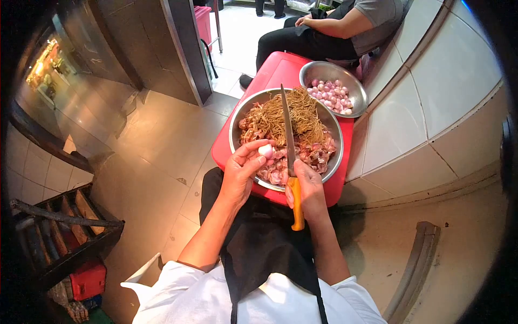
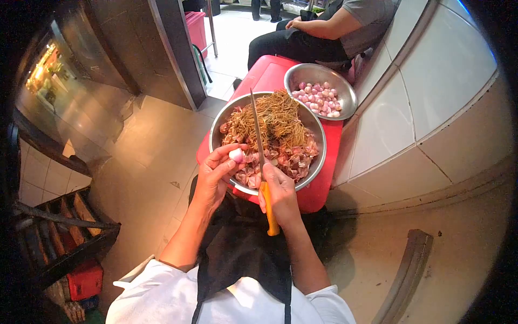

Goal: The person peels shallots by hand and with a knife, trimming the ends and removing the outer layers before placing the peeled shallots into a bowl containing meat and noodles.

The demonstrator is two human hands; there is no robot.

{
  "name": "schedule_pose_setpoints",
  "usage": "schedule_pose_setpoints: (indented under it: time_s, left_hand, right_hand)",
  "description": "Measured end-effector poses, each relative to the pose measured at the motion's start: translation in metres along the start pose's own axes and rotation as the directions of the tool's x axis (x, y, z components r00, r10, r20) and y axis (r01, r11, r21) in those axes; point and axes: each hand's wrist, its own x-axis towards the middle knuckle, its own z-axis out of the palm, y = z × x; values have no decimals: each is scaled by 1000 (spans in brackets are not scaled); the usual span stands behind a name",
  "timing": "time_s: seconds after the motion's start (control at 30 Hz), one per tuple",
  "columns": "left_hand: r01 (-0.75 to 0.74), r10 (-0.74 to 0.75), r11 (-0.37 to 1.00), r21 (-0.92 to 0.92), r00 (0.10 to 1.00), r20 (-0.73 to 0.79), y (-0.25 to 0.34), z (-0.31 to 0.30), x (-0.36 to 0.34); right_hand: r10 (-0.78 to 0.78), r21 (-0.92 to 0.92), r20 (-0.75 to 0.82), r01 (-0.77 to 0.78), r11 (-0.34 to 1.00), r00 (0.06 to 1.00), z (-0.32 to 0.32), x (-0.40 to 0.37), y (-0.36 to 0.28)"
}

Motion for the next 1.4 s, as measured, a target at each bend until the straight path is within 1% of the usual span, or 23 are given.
schedule_pose_setpoints:
  time_s: [0.07, 0.17, 0.27, 0.4, 0.47, 0.5, 0.67, 0.7, 0.8, 0.9, 1.0, 1.1, 1.17, 1.2, 1.4]
  left_hand:
    - [18, -18, 1000, -9, 1000, -23, -4, -2, 1]
    - [19, -18, 1000, 17, 999, -49, -6, 0, 3]
    - [10, -6, 998, 61, 998, -59, -10, 0, 6]
    - [-18, 21, 999, 51, 998, -66, -12, 9, 3]
    - [-41, 47, 995, 94, 997, -64, -13, 11, 3]
    - [-53, 61, 992, 116, 996, -64, -13, 11, 3]
    - [24, -22, 999, 42, 999, -50, -6, 8, 4]
    - [41, -39, 999, 25, 998, -51, -6, 7, 5]
    - [31, -27, 997, 66, 998, -58, -5, 11, 5]
    - [-56, 63, 979, 194, 998, -28, -11, 9, 8]
    - [-104, 115, 955, 277, 993, -22, -9, 10, 6]
    - [-129, 139, 953, 274, 990, -17, -8, 13, 4]
    - [-152, 165, 934, 324, 986, -12, -11, 10, 3]
    - [-164, 179, 923, 349, 984, -9, -12, 9, 3]
    - [-95, 95, 959, 267, 995, 13, -3, 8, 1]
  right_hand:
    - [-52, -88, 13, 53, 995, 999, 2, 1, -1]
    - [-90, -131, 6, 90, 987, 996, 5, -1, -5]
    - [-91, -98, 33, 94, 991, 995, 6, -2, -4]
    - [-85, -155, 40, 90, 984, 996, 10, -1, 0]
    - [-91, -183, 49, 98, 978, 995, 8, 1, 6]
    - [-94, -164, 32, 98, 981, 995, 8, 1, 5]
    - [-140, -71, -44, 137, 988, 989, 4, 5, 6]
    - [-137, -75, -51, 133, 988, 989, 4, 5, 5]
    - [-129, -102, -53, 123, 987, 990, 5, 5, 0]
    - [-133, -163, -23, 127, 978, 991, 7, 2, -3]
    - [-143, -229, 7, 141, 963, 990, 10, -1, -6]
    - [-133, -295, 38, 138, 945, 990, 12, 0, -8]
    - [-122, -307, 47, 131, 943, 991, 12, 1, -8]
    - [-121, -293, 40, 127, 948, 992, 13, 1, -8]
    - [-84, -174, -4, 82, 981, 996, 10, 3, -5]
